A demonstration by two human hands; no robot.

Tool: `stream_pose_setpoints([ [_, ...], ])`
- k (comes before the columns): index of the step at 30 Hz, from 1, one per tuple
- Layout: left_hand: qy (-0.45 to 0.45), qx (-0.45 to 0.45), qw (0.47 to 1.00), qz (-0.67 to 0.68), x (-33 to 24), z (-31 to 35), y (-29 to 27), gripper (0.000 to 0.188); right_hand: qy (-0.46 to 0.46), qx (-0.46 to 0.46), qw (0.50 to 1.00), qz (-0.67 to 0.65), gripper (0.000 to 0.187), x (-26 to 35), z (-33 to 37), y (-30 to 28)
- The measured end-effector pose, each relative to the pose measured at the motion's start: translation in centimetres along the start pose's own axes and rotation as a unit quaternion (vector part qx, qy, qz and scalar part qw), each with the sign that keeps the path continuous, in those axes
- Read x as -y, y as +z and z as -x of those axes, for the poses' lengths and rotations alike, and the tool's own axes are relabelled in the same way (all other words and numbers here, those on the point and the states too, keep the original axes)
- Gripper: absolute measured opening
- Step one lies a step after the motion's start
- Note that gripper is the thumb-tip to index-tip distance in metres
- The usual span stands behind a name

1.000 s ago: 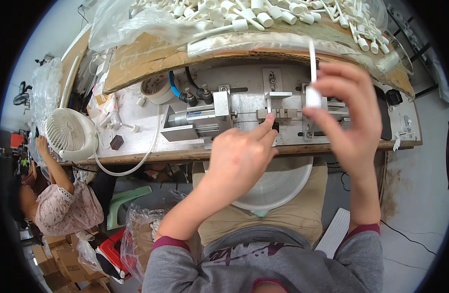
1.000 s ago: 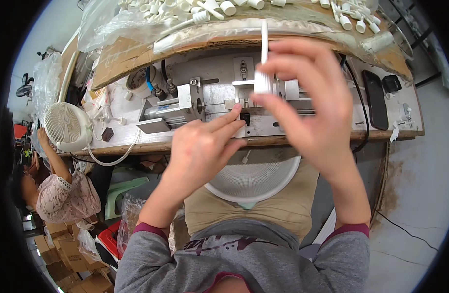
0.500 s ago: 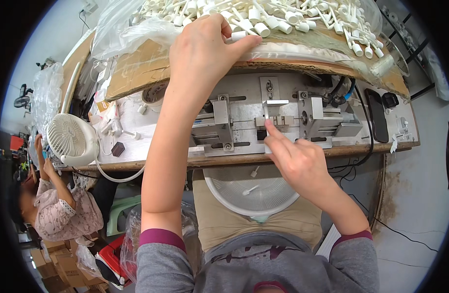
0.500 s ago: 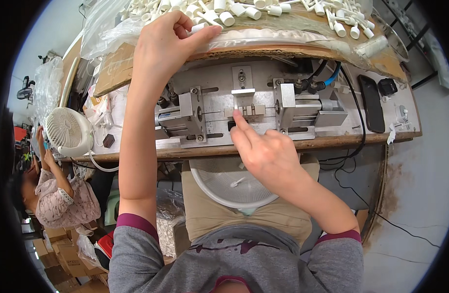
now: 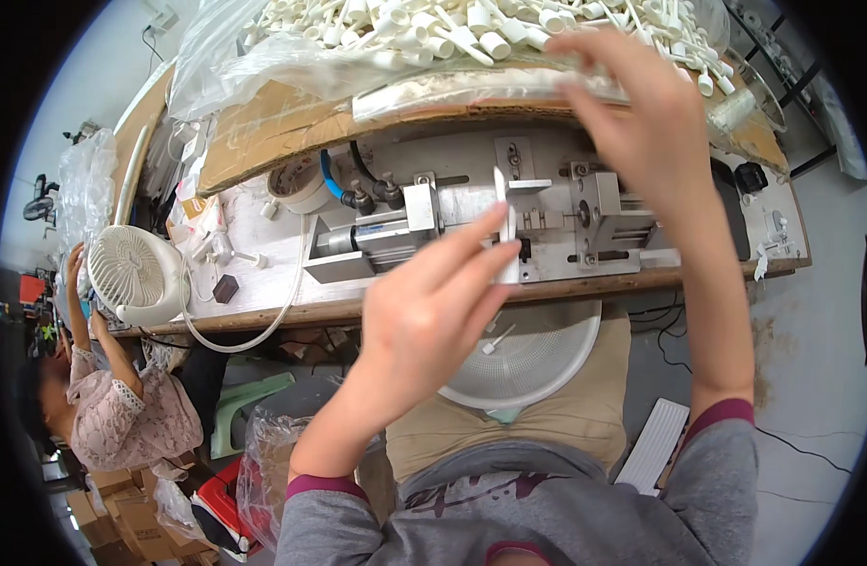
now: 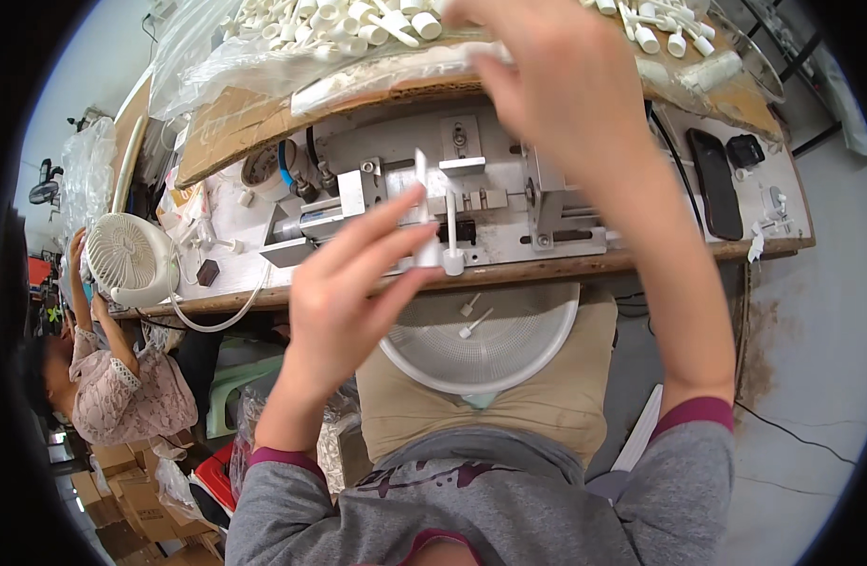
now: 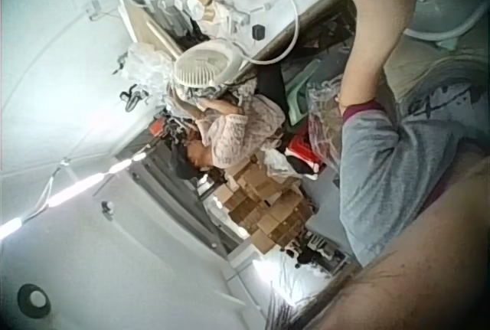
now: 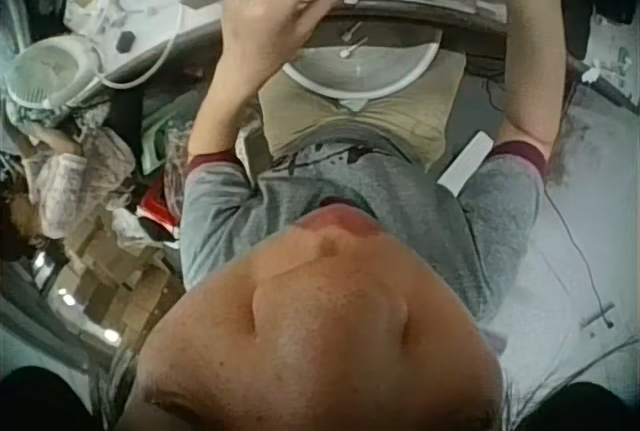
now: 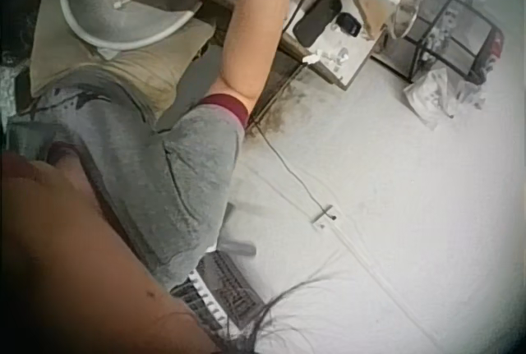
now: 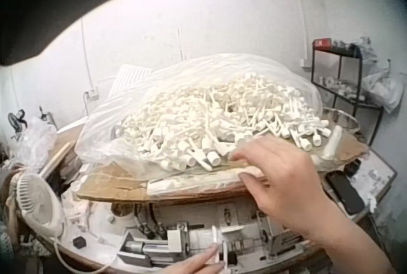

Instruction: Assembling plastic pump sprayer components using a specialized pneumatic assembly jig at a workshop station.

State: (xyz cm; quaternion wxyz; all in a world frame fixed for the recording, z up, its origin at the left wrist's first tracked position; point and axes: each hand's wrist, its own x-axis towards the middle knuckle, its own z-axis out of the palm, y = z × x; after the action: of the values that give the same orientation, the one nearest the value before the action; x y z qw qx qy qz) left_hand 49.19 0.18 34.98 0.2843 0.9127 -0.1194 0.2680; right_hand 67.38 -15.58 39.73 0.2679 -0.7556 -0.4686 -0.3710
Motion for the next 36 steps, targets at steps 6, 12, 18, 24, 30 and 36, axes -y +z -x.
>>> stream_pose_setpoints([
  [6,0.026,0.058,0.991,-0.117,0.4,1.6,3.5,0.025,-0.149,0.105,0.978,0.101,0.019,-4.9,-5.2,4.0],
  [12,0.003,0.088,0.988,-0.126,0.3,0.7,3.7,0.027,0.088,0.117,0.977,-0.156,0.023,-2.5,-3.8,1.3],
  [18,0.015,0.111,0.989,-0.097,0.9,0.2,2.2,0.03,0.085,0.043,0.978,-0.183,0.031,2.2,2.0,-2.4],
  [24,-0.025,-0.16,0.985,-0.056,4.6,-8.3,-3.6,0.028,0.037,0.135,0.987,-0.073,0.03,7.0,9.7,-3.2],
  [30,-0.192,-0.079,0.969,-0.135,8.3,-15.0,-5.4,0.042,0.02,0.241,0.969,-0.047,0.031,8.1,11.6,-1.0],
  [36,-0.251,-0.119,0.957,0.082,6.5,-13.9,-5.4,0.037,0.009,0.28,0.96,0.007,0.029,8.3,10.1,-0.2],
])
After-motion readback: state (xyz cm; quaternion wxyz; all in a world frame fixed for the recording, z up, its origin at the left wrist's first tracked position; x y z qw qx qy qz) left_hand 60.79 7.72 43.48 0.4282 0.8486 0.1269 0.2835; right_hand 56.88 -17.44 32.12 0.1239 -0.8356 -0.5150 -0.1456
